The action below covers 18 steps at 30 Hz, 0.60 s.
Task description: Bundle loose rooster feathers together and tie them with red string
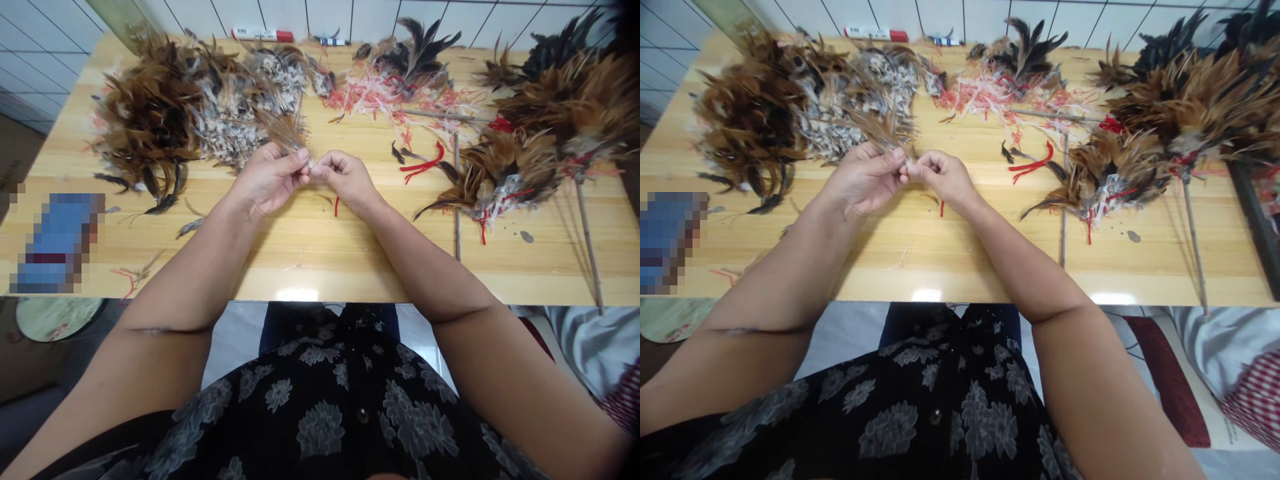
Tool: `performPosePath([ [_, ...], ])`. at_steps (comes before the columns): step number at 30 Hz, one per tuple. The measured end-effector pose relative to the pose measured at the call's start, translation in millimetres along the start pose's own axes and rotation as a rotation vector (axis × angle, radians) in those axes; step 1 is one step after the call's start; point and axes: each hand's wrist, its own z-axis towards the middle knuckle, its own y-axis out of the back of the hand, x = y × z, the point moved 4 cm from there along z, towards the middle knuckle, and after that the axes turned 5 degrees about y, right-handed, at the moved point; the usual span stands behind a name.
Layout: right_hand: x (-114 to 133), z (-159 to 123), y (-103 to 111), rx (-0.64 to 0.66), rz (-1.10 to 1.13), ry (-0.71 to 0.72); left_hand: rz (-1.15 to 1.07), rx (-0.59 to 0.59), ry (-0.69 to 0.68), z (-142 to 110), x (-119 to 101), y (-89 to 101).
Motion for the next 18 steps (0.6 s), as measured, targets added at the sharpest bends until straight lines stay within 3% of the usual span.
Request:
performPosePath([
  [11, 1.9, -3.5, -1.0, -0.009, -0.024, -0.036, 0.01, 0.039, -0.003, -4.4, -0.6, -4.7],
  [18, 8.2, -2.0, -1.2, 0.042, 0.103, -0.029, 0.07, 0.017, -0.01, -3.9, -7.6, -0.4],
])
